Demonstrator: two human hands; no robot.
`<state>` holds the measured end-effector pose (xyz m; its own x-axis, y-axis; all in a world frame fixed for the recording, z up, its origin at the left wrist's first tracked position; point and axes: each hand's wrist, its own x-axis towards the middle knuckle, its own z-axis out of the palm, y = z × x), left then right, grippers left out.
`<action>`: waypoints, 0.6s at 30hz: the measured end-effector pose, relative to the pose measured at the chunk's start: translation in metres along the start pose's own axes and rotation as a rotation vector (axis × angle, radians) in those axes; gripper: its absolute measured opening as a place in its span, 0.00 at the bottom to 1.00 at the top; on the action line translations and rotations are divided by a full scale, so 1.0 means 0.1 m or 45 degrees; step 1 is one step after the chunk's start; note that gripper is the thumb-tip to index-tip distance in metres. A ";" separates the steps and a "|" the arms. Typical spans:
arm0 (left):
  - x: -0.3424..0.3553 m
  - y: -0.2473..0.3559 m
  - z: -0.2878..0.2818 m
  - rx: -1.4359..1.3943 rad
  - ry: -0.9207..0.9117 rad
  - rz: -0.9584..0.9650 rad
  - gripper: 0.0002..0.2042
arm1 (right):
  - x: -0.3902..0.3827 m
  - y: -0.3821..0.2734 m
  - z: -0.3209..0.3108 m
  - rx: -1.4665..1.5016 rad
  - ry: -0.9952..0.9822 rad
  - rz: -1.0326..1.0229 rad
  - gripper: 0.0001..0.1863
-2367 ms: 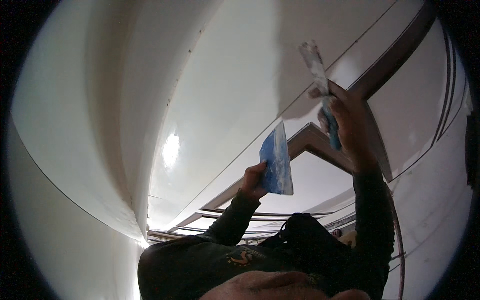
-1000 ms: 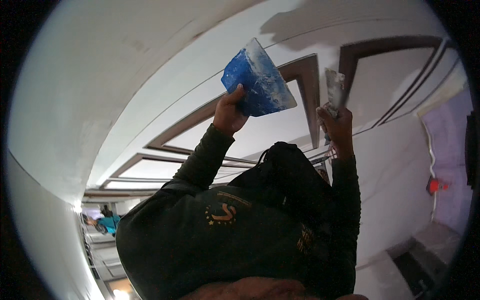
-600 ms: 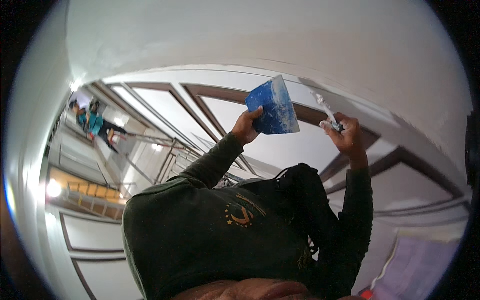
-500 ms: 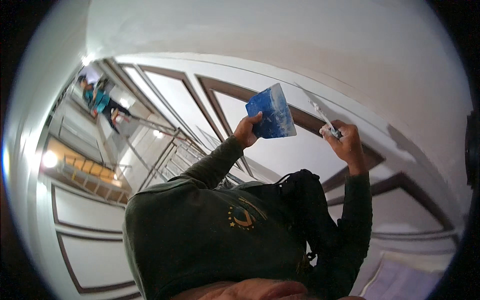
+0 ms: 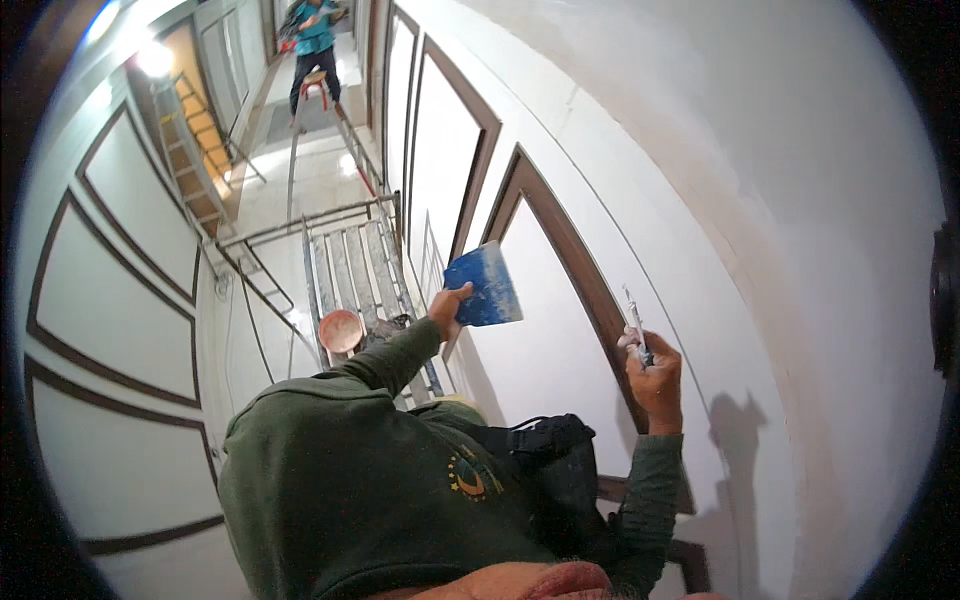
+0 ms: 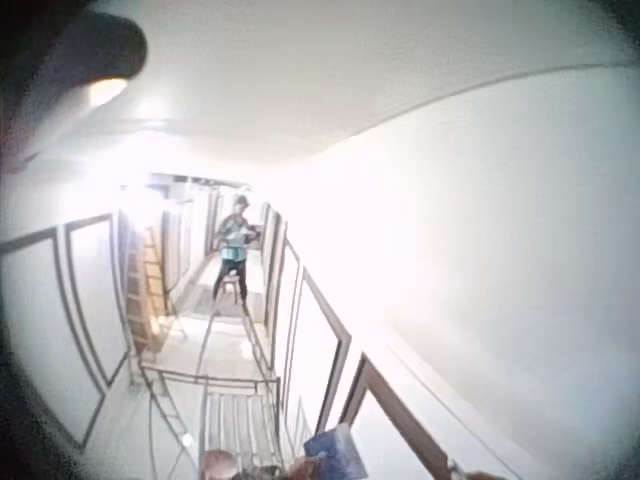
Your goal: The person applies plaster to the ceiling using a putty knife, then scrapes and mixes the compound between two putty knives.
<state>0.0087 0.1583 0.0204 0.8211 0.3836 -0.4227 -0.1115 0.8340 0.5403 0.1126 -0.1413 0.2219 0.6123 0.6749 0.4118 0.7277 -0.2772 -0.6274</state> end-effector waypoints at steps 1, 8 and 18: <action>-0.11 0.01 -0.06 -0.050 0.071 -0.006 0.14 | 0.01 -0.02 -0.02 0.089 -0.072 0.143 0.11; 0.21 -0.30 -1.96 -0.283 0.555 0.305 0.16 | 0.27 0.12 0.58 0.069 -0.320 0.043 0.10; -0.26 -0.43 -3.13 -0.142 1.346 0.339 0.19 | 0.38 0.70 1.59 0.261 -0.327 -0.040 0.06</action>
<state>-0.1829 0.2368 -0.2194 -0.1257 0.6591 -0.7415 -0.3077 0.6846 0.6607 0.1370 -0.0264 0.0885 0.4737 0.8385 0.2695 0.6515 -0.1277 -0.7478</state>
